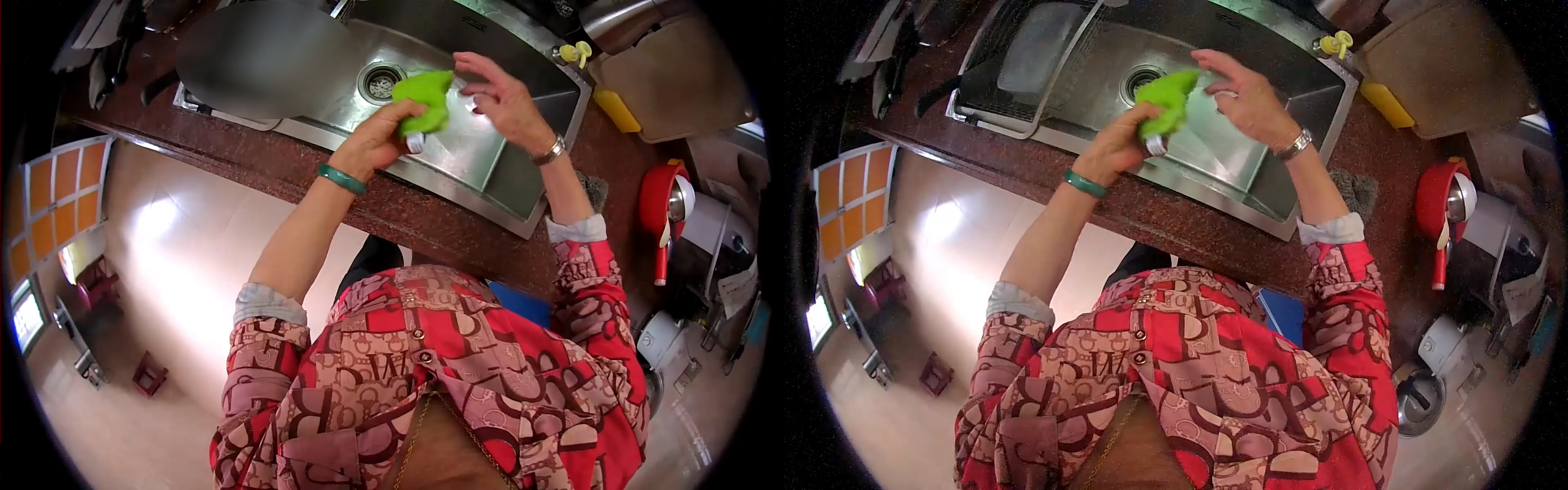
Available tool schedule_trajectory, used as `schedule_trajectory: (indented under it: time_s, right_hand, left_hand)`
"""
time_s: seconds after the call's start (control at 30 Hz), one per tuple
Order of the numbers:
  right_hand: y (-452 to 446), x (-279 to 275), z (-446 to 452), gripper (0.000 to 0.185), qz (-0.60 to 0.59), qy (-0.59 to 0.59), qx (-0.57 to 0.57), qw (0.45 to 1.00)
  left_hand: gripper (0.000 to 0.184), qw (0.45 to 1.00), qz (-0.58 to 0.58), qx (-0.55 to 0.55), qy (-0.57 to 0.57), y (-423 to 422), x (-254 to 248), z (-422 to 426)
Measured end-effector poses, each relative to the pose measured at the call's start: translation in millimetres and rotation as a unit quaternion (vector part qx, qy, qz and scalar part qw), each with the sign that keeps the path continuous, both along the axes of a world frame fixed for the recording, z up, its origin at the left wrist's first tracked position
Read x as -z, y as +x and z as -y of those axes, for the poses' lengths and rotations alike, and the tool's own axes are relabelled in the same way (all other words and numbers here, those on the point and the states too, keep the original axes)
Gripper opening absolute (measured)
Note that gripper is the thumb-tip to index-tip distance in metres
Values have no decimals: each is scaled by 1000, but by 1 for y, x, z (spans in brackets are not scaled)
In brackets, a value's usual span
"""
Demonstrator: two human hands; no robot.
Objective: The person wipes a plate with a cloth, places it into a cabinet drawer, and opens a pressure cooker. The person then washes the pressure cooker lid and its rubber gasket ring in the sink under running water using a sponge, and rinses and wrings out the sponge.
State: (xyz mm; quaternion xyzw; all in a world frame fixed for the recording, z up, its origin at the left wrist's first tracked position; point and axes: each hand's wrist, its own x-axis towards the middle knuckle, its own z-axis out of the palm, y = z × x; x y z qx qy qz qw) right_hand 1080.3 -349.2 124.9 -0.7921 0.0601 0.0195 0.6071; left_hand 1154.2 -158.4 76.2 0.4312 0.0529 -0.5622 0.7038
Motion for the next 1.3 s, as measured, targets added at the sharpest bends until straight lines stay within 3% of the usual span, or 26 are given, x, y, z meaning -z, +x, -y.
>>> schedule_trajectory:
  time_s: [0.03, 0.07, 0.17, 0.27, 0.37, 0.4, 0.47, 0.5, 0.53, 0.57, 0.6, 0.67, 0.77, 0.8, 0.83, 0.87, 0.9, 0.93, 0.97, 1.0, 1.03, 1.07, 1.13, 1.2, 1.27, 1.3]
  right_hand:
    - [-2, 0, 1, 73, 107, -171, -65, 977]
    - [-2, 1, -3, 73, 106, -173, -65, 977]
    - [4, 12, -14, 91, 206, -368, -74, 903]
    - [18, 21, -6, 84, 262, -430, -119, 856]
    - [20, 19, 1, 67, 265, -460, -143, 835]
    - [21, 17, 4, 61, 259, -480, -170, 821]
    - [19, 18, 6, 52, 265, -488, -180, 812]
    - [19, 21, 6, 48, 163, -489, -211, 830]
    - [20, 25, 7, 44, 59, -486, -238, 839]
    - [19, 31, 7, 29, 123, -451, -209, 859]
    - [23, 36, 8, 29, 121, -450, -208, 860]
    - [33, 47, 12, 21, -191, -248, -238, 920]
    - [26, 53, 18, 25, -260, -27, -201, 944]
    - [23, 48, 16, 31, -308, 88, -147, 936]
    - [22, 40, 17, 45, -287, -15, -117, 951]
    - [16, 38, 14, 45, -287, -16, -117, 951]
    - [5, 37, 16, 53, -89, -205, -80, 972]
    - [0, 34, 14, 62, 116, -378, -35, 918]
    - [-4, 25, 10, 62, 117, -380, -35, 917]
    - [-7, 15, 8, 69, 170, -452, -56, 874]
    - [-8, 9, 7, 75, 222, -520, -76, 822]
    - [-8, 12, 10, 75, 221, -520, -73, 822]
    - [-6, 27, 23, 70, 294, -502, -59, 811]
    - [2, 34, 34, 42, 257, -511, -97, 814]
    - [2, 38, 38, 24, 211, -515, -105, 824]
    - [2, 42, 38, 24, 210, -514, -105, 825]
  left_hand:
    - [35, 997, -66, -8, -32, 6, 1, -3]
    - [31, 989, -132, -17, -62, 9, -1, -4]
    - [37, 982, -159, 30, -100, 2, -11, 6]
    - [54, 945, -201, 154, -209, 1, -9, 10]
    - [51, 992, 23, 119, -13, -3, -25, 11]
    - [51, 992, 22, 120, -13, 2, -21, 12]
    - [44, 889, 355, 289, 17, 17, -11, 18]
    - [36, 815, 469, 335, 65, 23, -10, 25]
    - [36, 814, 469, 336, 63, 21, -8, 28]
    - [34, 717, 588, 330, 176, 16, -15, 34]
    - [33, 593, 686, 313, 283, 11, -19, 37]
    - [32, 571, 720, 275, 283, 6, -8, 42]
    - [29, 473, 845, 127, 213, 1, 9, 41]
    - [29, 473, 846, 127, 213, 4, 14, 43]
    - [26, 589, 761, 156, 224, 9, 19, 46]
    - [24, 692, 660, 180, 231, 14, 22, 47]
    - [20, 895, 369, 194, 157, 14, 8, 46]
    - [20, 895, 370, 193, 156, 19, 4, 42]
    - [20, 954, 207, 189, 109, 23, 2, 37]
    - [21, 981, 38, 181, 58, 24, -3, 36]
    - [24, 987, -25, 157, 31, 19, -7, 36]
    - [24, 986, -25, 160, 31, 17, -10, 38]
    - [25, 949, -120, 259, -132, 11, -16, 44]
    - [26, 940, -124, 288, -134, 7, -26, 45]
    - [27, 942, 170, 289, -12, 1, -36, 43]
    - [29, 878, 310, 362, 44, 11, -29, 46]
